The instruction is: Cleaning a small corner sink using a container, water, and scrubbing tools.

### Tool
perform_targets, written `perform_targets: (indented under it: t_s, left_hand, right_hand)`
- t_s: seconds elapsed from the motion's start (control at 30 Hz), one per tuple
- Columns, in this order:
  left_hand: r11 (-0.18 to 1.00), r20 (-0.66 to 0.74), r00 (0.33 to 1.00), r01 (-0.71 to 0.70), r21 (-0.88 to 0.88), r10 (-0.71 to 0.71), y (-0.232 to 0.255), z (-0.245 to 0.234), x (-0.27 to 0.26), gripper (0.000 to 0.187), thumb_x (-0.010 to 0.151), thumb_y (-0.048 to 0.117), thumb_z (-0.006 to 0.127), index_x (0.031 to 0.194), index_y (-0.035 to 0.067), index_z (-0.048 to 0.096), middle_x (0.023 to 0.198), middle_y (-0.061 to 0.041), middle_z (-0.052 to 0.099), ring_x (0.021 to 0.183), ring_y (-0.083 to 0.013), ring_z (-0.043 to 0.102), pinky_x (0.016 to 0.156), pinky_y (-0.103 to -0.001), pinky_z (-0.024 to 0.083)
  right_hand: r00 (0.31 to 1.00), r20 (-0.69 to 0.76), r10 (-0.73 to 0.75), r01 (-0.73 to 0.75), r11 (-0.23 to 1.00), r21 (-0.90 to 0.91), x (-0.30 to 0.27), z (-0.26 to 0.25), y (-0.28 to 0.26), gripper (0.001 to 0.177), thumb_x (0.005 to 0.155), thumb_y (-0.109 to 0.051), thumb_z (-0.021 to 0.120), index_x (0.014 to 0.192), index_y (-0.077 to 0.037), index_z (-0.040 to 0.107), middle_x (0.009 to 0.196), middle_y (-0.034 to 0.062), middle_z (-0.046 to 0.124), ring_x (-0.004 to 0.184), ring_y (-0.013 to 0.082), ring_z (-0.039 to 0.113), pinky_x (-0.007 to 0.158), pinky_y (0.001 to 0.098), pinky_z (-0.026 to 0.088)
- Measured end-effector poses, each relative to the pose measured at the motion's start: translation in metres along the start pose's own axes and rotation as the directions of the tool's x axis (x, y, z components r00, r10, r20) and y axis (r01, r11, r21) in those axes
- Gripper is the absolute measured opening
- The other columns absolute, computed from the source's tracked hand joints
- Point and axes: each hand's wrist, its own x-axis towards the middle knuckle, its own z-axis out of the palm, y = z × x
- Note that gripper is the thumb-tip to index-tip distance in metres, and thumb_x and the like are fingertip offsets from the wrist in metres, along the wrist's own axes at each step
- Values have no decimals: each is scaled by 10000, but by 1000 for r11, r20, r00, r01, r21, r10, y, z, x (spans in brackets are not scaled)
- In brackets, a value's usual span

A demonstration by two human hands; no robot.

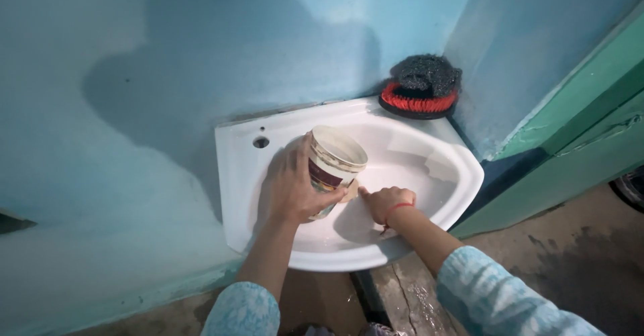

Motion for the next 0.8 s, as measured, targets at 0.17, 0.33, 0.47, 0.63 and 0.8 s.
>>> perform_targets:
  t_s: [0.17,0.33,0.47,0.63,0.8]
  left_hand:
    - [996,-21,1000,-14,87,16,4,-9,1,1286,599,578,894,1579,171,168,1468,-182,463,1354,-403,462,1099,-536,392]
    - [1000,2,1000,1,18,-1,-2,0,2,1312,586,557,893,1593,173,144,1471,-195,454,1347,-412,469,1093,-534,404]
    - [998,52,997,55,14,-55,2,-4,2,1302,618,541,897,1606,183,128,1463,-210,446,1325,-427,471,1097,-541,403]
    - [994,-116,989,-101,-32,97,-8,5,-1,1273,604,532,904,1585,135,196,1442,-212,493,1320,-430,488,1082,-548,412]
    - [993,-139,986,-105,-51,97,-6,1,1,1246,596,525,902,1572,122,239,1420,-200,512,1314,-410,505,1081,-542,418]
  right_hand:
    - [991,-73,-114,107,990,-90,26,16,10,608,1093,-272,364,1638,-461,171,1310,33,697,1139,262,705,933,477,561]
    - [999,9,-46,46,999,-20,5,-9,6,638,1093,-275,360,1639,-493,111,1348,29,671,1185,257,687,994,492,551]
    - [992,18,-121,121,993,7,11,9,15,793,997,-270,502,1645,-471,92,1432,66,603,1287,294,612,1055,526,499]
    - [975,72,-212,218,971,-98,-10,4,39,809,933,-333,517,1630,-509,147,1613,60,363,1477,324,373,1177,618,303]
    - [999,-38,-37,30,987,-157,13,21,25,670,1022,-572,337,1642,-385,165,1704,75,200,1564,340,188,1235,639,136]
